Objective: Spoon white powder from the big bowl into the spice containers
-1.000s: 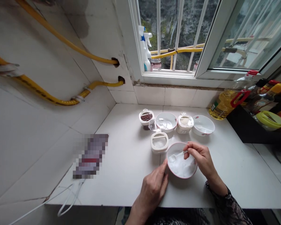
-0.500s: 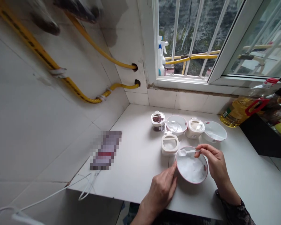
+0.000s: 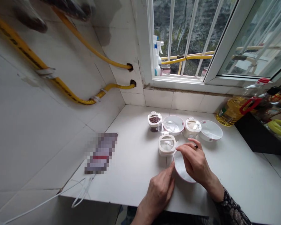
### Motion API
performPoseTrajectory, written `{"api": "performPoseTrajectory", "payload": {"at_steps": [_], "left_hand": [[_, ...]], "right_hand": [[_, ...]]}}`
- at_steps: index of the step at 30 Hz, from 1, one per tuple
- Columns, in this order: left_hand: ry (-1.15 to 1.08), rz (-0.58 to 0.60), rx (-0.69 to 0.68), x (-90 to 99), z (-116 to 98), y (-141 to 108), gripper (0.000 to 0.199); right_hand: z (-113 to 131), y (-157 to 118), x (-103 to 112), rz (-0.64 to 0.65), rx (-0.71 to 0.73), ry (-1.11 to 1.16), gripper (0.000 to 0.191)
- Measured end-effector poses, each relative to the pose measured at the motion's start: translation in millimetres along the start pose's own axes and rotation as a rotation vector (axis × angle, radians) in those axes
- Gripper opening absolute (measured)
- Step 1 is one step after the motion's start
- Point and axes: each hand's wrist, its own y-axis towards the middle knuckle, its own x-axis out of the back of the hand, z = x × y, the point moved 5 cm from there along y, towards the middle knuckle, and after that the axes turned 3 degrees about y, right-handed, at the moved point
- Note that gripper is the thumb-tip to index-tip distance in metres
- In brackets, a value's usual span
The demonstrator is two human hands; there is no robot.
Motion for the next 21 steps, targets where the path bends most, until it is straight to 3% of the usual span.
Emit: {"api": "performPoseTrajectory", "payload": {"at_steps": [3,8,15,21], "left_hand": [[-0.003,-0.002,0.002,-0.3,0,-1,0.061],[0.005,0.008,0.017,-1.6,0,-2,0.06],[0.007,0.012,0.006,-0.1,0,-1,0.062],[-0.004,0.022,0.02,-0.8,1,-2,0.061]], "right_hand": [[0,-1,5,-0.005,0.028,-0.024,0.036],[-11,-7,26,-0.094,-0.087,-0.028,0.024],[-24,-23,12,0.122,-0.131,-0.099,0.019],[-23,-28,4,0.194,-0.135,-0.076,0.021]]}}
